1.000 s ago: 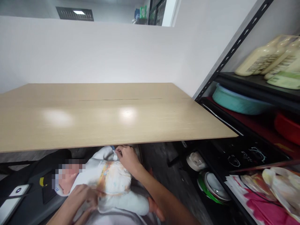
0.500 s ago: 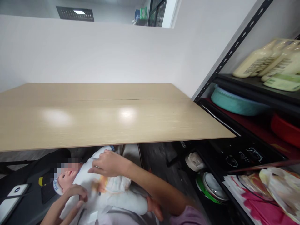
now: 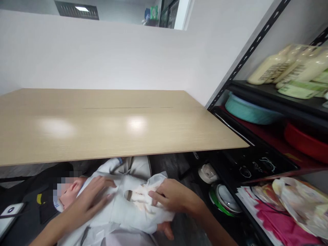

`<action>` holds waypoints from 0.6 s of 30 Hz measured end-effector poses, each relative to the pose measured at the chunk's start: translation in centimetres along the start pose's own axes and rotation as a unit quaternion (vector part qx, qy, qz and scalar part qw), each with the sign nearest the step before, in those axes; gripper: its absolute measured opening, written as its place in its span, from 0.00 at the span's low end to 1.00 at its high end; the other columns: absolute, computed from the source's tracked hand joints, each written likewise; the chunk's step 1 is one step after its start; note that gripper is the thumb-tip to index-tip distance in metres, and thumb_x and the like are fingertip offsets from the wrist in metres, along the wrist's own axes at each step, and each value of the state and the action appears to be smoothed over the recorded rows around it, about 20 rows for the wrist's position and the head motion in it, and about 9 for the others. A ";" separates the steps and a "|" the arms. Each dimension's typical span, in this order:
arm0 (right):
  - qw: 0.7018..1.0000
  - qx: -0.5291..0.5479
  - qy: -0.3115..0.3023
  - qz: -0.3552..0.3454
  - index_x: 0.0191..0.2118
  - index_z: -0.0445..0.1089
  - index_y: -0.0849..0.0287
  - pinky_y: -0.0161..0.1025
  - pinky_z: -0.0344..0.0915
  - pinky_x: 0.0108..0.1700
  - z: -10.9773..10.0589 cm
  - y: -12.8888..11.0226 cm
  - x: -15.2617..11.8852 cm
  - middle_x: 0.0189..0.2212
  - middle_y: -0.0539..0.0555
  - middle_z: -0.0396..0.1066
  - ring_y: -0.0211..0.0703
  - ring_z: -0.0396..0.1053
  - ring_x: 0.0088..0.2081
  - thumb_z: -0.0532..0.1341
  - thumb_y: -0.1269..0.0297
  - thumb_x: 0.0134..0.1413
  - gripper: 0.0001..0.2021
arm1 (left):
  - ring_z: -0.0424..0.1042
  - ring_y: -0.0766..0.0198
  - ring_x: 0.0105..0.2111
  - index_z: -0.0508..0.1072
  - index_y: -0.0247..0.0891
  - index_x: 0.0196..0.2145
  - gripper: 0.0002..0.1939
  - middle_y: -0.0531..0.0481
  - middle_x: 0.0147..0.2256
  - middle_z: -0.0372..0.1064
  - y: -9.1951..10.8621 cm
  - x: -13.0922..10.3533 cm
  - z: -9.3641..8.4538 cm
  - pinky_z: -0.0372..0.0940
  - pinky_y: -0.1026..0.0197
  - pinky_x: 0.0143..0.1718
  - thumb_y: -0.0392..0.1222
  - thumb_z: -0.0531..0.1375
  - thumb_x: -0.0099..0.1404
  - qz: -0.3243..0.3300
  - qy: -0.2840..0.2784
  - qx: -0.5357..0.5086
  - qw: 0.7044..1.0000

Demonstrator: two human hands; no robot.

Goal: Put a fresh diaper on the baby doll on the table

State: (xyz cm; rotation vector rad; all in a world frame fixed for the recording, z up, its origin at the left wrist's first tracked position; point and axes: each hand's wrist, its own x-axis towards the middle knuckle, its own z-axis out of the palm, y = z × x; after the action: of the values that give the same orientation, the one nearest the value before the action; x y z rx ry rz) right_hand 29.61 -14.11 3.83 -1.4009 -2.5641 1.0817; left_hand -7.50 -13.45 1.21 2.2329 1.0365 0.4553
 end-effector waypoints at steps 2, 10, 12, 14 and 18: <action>0.998 -0.052 0.031 0.010 0.35 0.82 0.58 0.44 0.60 0.38 1.0 -0.3 0.1 0.32 0.55 0.79 0.48 0.74 0.35 0.55 0.58 0.79 0.22 | 0.69 0.49 0.59 0.70 0.48 0.59 0.15 0.45 0.59 0.72 0.0 3.4 0.3 0.65 0.47 0.63 0.52 0.54 0.81 0.009 -0.024 0.003 1.000; 0.986 -0.071 0.086 -0.124 0.47 0.77 0.57 0.44 0.65 0.55 1.7 -4.0 3.9 0.48 0.53 0.79 0.50 0.73 0.52 0.64 0.66 0.74 0.04 | 0.79 0.35 0.50 0.81 0.38 0.52 0.28 0.37 0.47 0.83 -0.9 12.9 4.8 0.72 0.42 0.54 0.50 0.73 0.56 -0.031 -0.198 0.043 0.979; 0.990 -0.073 0.063 -0.106 0.46 0.78 0.56 0.44 0.66 0.52 1.9 -3.8 3.8 0.45 0.53 0.80 0.50 0.74 0.49 0.63 0.64 0.74 0.06 | 0.80 0.34 0.51 0.81 0.37 0.54 0.30 0.34 0.48 0.83 -1.3 13.0 4.9 0.72 0.42 0.53 0.51 0.73 0.56 -0.043 -0.198 0.027 0.979; 0.994 -0.061 0.045 -0.073 0.47 0.81 0.55 0.44 0.67 0.50 2.4 -3.1 3.3 0.44 0.54 0.82 0.51 0.76 0.47 0.61 0.62 0.75 0.10 | 0.79 0.35 0.52 0.80 0.35 0.56 0.31 0.33 0.51 0.82 -1.6 12.6 4.6 0.72 0.43 0.53 0.55 0.72 0.59 -0.054 -0.181 -0.001 0.982; 1.000 0.021 0.014 -0.019 0.51 0.84 0.51 0.46 0.69 0.57 4.4 -0.9 2.4 0.47 0.53 0.84 0.54 0.79 0.51 0.61 0.69 0.67 0.15 | 0.80 0.45 0.49 0.80 0.38 0.54 0.27 0.40 0.51 0.81 -1.8 11.9 4.1 0.72 0.50 0.51 0.56 0.71 0.63 -0.057 -0.149 -0.068 0.985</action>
State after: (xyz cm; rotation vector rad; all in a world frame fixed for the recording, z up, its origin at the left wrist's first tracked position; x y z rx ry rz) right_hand 26.07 -15.05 0.26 -1.3441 -2.5230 1.0945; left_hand 1.21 -4.96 -2.49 2.0310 0.9384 0.1322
